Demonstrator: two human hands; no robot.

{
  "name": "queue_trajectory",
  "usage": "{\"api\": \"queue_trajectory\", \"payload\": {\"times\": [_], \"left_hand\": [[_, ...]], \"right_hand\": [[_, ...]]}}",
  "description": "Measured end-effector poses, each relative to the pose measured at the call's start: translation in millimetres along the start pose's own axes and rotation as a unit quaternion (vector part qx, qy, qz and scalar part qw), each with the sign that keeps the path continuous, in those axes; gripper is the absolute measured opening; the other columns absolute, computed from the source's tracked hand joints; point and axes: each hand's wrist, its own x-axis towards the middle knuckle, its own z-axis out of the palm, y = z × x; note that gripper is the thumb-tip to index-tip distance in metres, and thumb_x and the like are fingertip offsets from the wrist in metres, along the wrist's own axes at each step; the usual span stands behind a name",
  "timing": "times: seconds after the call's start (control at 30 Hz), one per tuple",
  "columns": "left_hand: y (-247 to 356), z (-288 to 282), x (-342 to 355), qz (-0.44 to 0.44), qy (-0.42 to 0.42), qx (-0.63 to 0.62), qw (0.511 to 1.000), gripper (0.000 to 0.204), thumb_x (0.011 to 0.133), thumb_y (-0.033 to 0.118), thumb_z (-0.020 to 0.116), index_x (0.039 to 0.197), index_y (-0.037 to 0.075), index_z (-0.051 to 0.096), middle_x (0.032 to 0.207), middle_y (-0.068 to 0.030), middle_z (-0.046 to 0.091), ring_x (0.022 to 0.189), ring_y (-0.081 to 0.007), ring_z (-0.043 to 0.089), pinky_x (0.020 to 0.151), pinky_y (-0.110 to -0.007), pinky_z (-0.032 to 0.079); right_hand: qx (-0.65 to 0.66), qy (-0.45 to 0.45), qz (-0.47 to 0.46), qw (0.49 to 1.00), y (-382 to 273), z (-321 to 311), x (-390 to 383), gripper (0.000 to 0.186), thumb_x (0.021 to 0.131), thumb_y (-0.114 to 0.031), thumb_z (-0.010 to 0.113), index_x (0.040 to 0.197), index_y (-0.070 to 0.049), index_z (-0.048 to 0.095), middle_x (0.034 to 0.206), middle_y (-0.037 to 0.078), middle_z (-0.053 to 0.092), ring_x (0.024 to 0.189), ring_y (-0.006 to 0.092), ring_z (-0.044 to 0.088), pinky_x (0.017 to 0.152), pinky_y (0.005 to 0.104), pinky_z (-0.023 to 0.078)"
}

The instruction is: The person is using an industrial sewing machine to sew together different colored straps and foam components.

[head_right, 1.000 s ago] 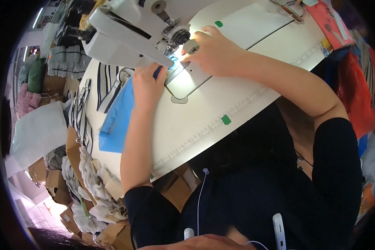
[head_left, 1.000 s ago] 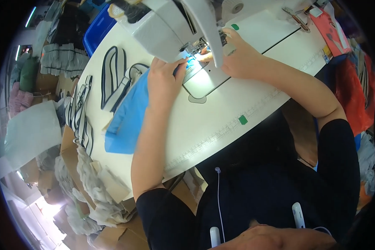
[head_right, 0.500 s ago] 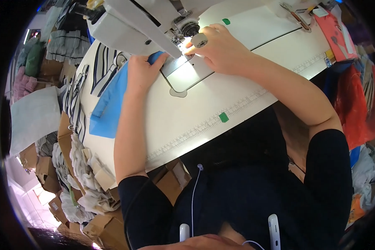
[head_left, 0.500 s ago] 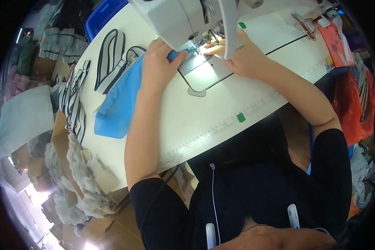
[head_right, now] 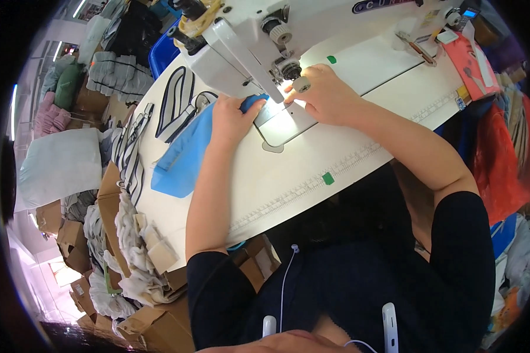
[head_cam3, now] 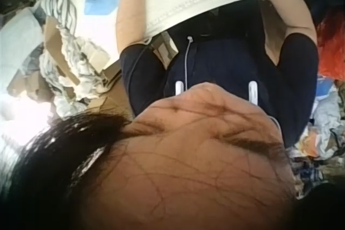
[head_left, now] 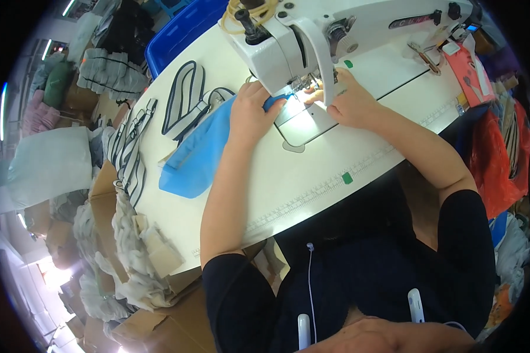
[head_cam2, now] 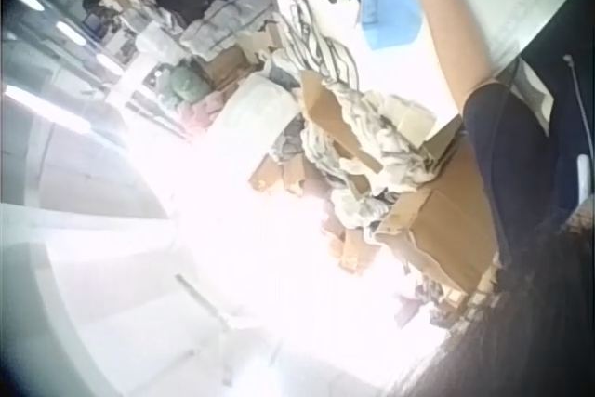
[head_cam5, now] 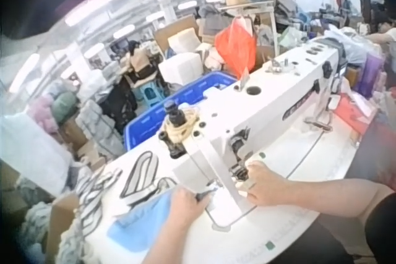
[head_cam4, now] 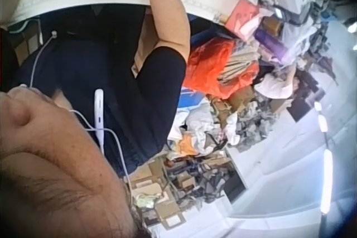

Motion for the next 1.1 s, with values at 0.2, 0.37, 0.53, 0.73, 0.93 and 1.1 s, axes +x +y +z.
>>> {"api": "queue_trajectory", "payload": {"times": [0.2, 0.37, 0.53, 0.73, 0.93, 1.1], "left_hand": [[-12, 2, -12, -0.009, 0.048, 0.018, 0.999, 0.024, 0.070, 0.014, 0.076, 0.092, 0.006, 0.070, 0.107, -0.0094, 0.066, 0.100, -0.0309, 0.060, 0.086, -0.039, 0.050], [-2, -22, -42, -0.016, 0.019, -0.047, 0.999, 0.021, 0.070, 0.012, 0.076, 0.090, 0.008, 0.070, 0.108, -0.0073, 0.067, 0.099, -0.0294, 0.061, 0.087, -0.039, 0.050], [54, -61, -92, 0.082, -0.031, -0.090, 0.992, 0.027, 0.069, 0.016, 0.078, 0.093, 0.010, 0.068, 0.106, -0.0071, 0.067, 0.102, -0.0286, 0.062, 0.087, -0.039, 0.050], [-18, -166, -146, -0.308, 0.220, 0.268, 0.886, 0.045, 0.080, 0.038, 0.071, 0.111, 0.004, 0.065, 0.106, -0.0139, 0.067, 0.098, -0.0305, 0.064, 0.086, -0.042, 0.049], [-57, -193, -141, -0.503, -0.079, 0.226, 0.830, 0.034, 0.075, 0.035, 0.066, 0.091, 0.005, 0.070, 0.088, -0.0187, 0.070, 0.084, -0.0331, 0.068, 0.075, -0.041, 0.052], [-28, -216, -136, -0.401, 0.091, 0.282, 0.867, 0.018, 0.082, 0.020, 0.057, 0.090, 0.008, 0.067, 0.085, -0.0163, 0.068, 0.085, -0.0358, 0.065, 0.073, -0.043, 0.050]], "right_hand": [[0.020, 0.008, -0.005, 1.000, 3, 10, 0, 0.029, 0.076, 0.000, 0.059, 0.097, -0.017, 0.070, 0.111, -0.001, 0.064, 0.099, 0.0268, 0.050, 0.098, 0.0440, 0.036], [0.051, -0.011, -0.041, 0.998, 2, 10, -4, 0.026, 0.075, -0.002, 0.062, 0.096, -0.015, 0.068, 0.099, 0.003, 0.065, 0.101, 0.0275, 0.054, 0.092, 0.0441, 0.040], [0.081, -0.012, -0.099, 0.992, -7, 0, -2, 0.028, 0.071, 0.000, 0.066, 0.097, -0.011, 0.066, 0.092, 0.003, 0.064, 0.091, 0.0249, 0.060, 0.078, 0.0378, 0.046], [0.094, -0.004, -0.178, 0.980, -35, -14, 13, 0.027, 0.073, 0.000, 0.066, 0.097, -0.010, 0.066, 0.093, 0.004, 0.064, 0.089, 0.0251, 0.059, 0.079, 0.0375, 0.045], [0.118, -0.049, -0.184, 0.975, -86, 4, 40, 0.031, 0.075, -0.013, 0.071, 0.105, -0.012, 0.065, 0.104, 0.007, 0.062, 0.098, 0.0263, 0.058, 0.087, 0.0370, 0.044], [0.067, -0.167, -0.130, 0.975, -160, 45, 30, 0.073, 0.073, -0.038, 0.077, 0.136, -0.017, 0.046, 0.125, 0.012, 0.056, 0.112, 0.0295, 0.057, 0.093, 0.0458, 0.042]]}}
